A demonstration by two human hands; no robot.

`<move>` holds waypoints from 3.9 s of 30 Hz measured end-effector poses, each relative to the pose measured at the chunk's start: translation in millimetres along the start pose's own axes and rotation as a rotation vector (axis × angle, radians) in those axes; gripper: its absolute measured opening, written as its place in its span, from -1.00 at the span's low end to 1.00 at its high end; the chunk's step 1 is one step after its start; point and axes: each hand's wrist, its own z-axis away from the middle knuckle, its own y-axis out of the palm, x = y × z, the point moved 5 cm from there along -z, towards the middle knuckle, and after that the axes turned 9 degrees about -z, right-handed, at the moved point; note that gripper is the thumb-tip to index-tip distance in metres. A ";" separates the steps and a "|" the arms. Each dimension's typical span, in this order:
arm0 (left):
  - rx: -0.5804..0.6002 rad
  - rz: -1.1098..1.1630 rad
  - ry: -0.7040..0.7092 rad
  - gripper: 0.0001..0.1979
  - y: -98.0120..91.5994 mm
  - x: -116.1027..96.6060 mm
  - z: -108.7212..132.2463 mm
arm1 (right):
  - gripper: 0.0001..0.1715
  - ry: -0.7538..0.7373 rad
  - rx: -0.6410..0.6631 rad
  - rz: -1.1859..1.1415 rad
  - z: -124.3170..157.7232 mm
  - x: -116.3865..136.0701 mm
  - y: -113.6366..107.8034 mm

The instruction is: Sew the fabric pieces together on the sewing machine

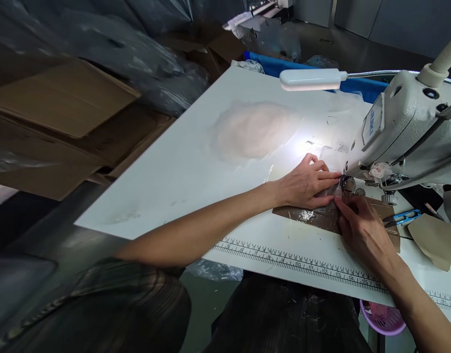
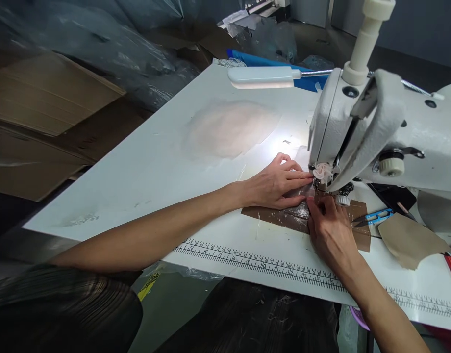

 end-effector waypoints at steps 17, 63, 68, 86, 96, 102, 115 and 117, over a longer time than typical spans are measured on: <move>0.040 -0.105 0.039 -0.62 4.4 -2.3 -2.8 | -0.60 0.021 -0.012 -0.103 -4.2 -5.9 -5.4; 0.061 0.042 0.179 -0.77 -10.5 -19.9 -0.6 | -0.58 0.087 0.057 -0.066 -5.5 -17.4 -2.8; 0.093 0.011 0.160 -0.75 -8.1 -17.5 -0.4 | -0.55 0.107 0.059 -0.003 -6.5 -17.6 -1.1; 0.112 -0.021 0.057 -0.70 -6.0 -10.5 -3.7 | -0.56 0.142 0.095 0.090 -14.3 -15.6 -3.2; 0.104 -0.128 0.040 -0.58 -3.9 -12.5 -5.1 | -0.53 0.187 0.070 -0.182 -12.2 -26.3 -9.3; 0.125 -0.176 0.029 -0.48 -2.4 -12.5 -6.9 | -0.45 0.362 0.107 -0.464 -15.8 -45.5 -25.3; 0.096 -0.129 -0.010 -0.49 1.0 -9.5 -5.6 | -0.22 0.676 -0.017 -0.692 6.4 -67.4 -11.9; 0.074 -0.081 -0.028 -0.52 1.8 -8.2 -5.0 | -0.27 0.669 -0.037 -0.689 8.5 -73.1 -7.9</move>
